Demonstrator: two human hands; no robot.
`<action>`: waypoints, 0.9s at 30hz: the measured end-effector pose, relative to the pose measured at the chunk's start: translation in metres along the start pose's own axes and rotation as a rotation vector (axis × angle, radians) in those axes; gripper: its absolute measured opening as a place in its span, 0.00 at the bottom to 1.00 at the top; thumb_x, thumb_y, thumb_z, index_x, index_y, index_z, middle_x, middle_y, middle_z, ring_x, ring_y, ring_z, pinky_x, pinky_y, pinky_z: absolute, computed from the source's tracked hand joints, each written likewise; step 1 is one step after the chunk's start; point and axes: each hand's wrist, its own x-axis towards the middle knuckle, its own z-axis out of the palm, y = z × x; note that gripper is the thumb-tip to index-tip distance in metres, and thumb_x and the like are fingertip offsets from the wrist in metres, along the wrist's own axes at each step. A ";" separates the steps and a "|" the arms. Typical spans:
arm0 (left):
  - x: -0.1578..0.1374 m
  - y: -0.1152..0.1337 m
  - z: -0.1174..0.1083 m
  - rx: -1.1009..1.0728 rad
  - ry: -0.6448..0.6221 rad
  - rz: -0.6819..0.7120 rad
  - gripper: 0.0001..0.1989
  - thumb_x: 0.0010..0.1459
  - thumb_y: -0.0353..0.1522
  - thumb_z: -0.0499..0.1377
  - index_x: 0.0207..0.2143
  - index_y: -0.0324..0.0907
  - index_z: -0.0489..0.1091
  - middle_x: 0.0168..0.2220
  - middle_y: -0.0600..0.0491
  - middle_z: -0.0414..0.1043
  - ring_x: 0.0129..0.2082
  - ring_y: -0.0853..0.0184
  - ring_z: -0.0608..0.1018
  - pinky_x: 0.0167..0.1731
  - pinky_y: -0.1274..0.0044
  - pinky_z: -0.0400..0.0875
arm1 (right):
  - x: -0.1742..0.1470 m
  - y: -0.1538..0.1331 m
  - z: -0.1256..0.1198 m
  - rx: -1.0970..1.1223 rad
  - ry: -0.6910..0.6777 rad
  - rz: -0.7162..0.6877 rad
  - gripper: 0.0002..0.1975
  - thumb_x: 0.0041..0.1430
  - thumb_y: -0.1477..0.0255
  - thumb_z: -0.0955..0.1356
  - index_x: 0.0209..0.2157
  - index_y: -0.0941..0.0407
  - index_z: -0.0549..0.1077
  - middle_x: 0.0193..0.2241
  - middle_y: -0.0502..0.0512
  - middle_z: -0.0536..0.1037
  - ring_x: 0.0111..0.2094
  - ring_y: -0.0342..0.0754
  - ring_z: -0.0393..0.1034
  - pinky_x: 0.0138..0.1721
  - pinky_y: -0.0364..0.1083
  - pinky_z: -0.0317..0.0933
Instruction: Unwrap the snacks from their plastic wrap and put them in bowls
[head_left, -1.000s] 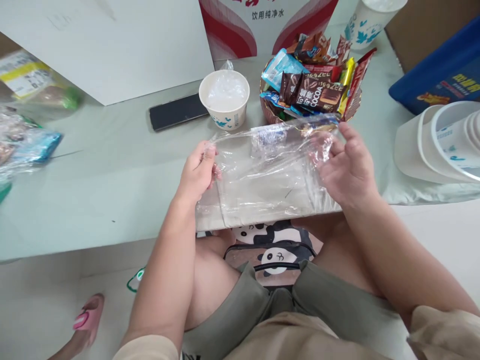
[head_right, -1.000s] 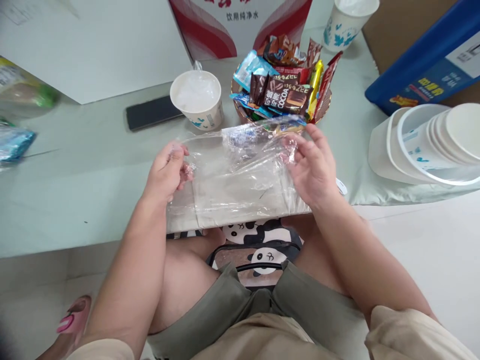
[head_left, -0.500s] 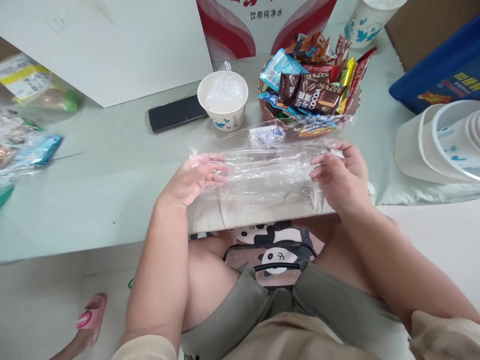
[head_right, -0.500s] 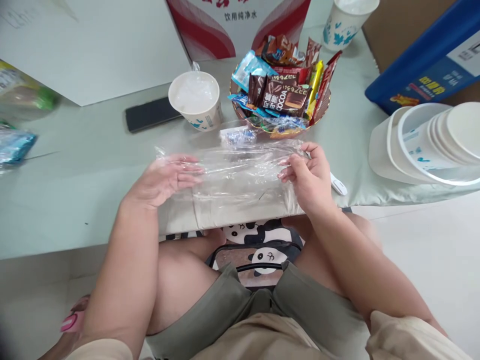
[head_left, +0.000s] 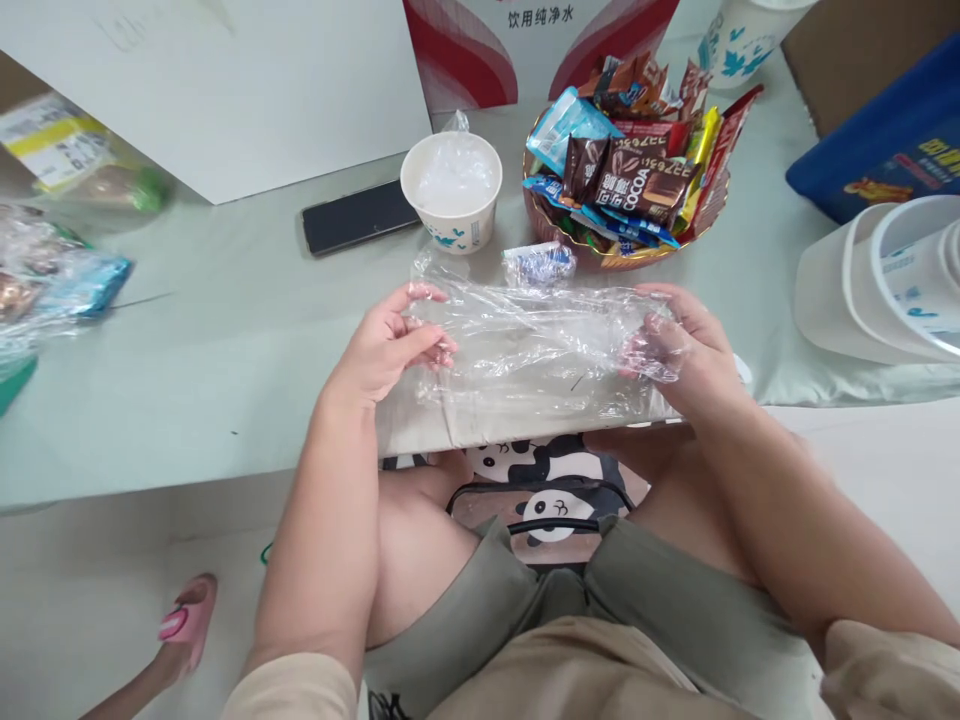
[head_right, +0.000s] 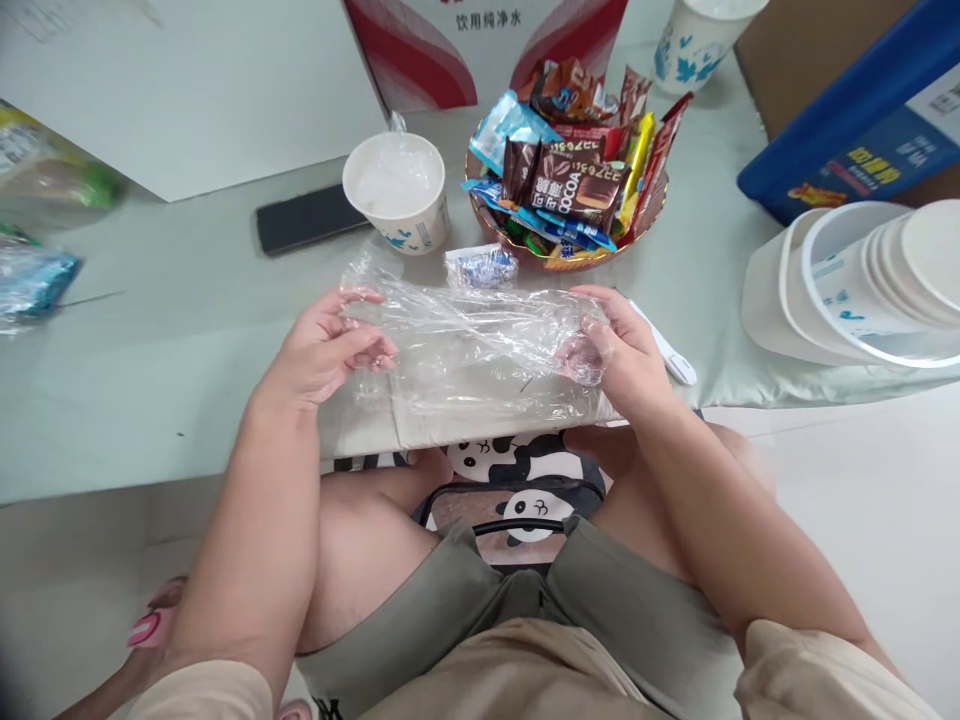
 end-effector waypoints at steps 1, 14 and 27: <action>0.001 -0.001 0.000 0.011 -0.018 -0.005 0.16 0.50 0.33 0.68 0.42 0.43 0.74 0.25 0.56 0.78 0.20 0.68 0.80 0.20 0.80 0.72 | 0.001 0.001 -0.001 -0.004 -0.001 -0.020 0.17 0.58 0.56 0.73 0.48 0.44 0.75 0.20 0.44 0.73 0.19 0.48 0.71 0.20 0.48 0.66; 0.003 0.002 0.003 -0.037 0.104 0.042 0.02 0.56 0.28 0.64 0.30 0.39 0.74 0.35 0.51 0.82 0.23 0.74 0.79 0.26 0.80 0.75 | -0.001 0.006 -0.010 -0.300 0.040 -0.563 0.25 0.54 0.63 0.77 0.51 0.38 0.70 0.56 0.53 0.72 0.47 0.53 0.77 0.40 0.54 0.75; 0.012 0.004 -0.007 -0.180 0.159 0.001 0.06 0.53 0.31 0.61 0.28 0.39 0.78 0.34 0.47 0.81 0.35 0.63 0.84 0.39 0.72 0.80 | -0.016 -0.011 -0.024 -0.689 -0.283 -0.751 0.09 0.58 0.72 0.69 0.32 0.44 0.81 0.50 0.54 0.76 0.58 0.62 0.70 0.62 0.67 0.63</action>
